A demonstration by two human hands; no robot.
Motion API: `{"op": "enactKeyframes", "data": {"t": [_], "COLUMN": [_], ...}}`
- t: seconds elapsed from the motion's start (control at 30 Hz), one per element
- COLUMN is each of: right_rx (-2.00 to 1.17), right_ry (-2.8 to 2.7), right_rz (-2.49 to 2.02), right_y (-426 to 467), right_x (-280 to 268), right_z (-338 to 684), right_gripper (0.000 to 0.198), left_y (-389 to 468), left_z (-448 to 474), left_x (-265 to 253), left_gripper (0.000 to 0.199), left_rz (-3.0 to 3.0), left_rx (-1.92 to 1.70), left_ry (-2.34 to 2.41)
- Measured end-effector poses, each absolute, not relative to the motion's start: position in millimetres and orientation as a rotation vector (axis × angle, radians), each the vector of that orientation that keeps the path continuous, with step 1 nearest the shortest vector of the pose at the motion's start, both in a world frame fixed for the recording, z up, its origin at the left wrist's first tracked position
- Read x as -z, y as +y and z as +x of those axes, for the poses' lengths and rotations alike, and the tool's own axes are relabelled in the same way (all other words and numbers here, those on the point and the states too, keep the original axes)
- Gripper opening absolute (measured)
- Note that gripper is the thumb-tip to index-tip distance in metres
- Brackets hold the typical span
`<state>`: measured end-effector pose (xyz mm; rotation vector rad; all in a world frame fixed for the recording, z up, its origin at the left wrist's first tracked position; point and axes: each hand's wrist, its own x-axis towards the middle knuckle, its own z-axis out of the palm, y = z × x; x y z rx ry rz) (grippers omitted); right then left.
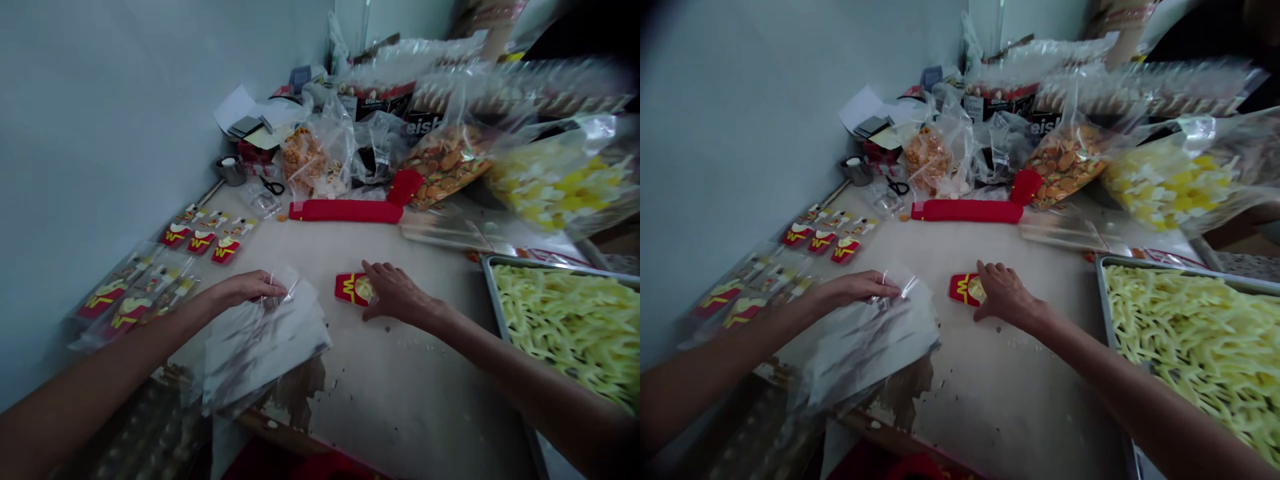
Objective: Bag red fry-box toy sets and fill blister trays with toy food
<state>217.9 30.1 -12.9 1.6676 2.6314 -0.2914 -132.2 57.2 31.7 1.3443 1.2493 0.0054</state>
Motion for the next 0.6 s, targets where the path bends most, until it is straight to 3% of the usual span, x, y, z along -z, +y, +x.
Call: {"op": "enactKeyframes", "data": {"t": [0.2, 0.6], "right_rx": [0.371, 0.306], "right_ry": [2.593, 2.72], "right_rz": [1.758, 1.784], "right_y": [28.1, 2.4], "right_x": [5.3, -45.7], "right_z": [232.7, 275.2], "right_gripper": [0.086, 0.094], "left_y": [36.2, 24.7], "left_z": [-116.3, -80.6], "left_x": [-28.6, -24.4], "left_gripper": [0.039, 0.036], "left_rz": [1.219, 1.08], "left_rx": [-0.246, -0.483], "left_ry": [1.414, 1.384]}}
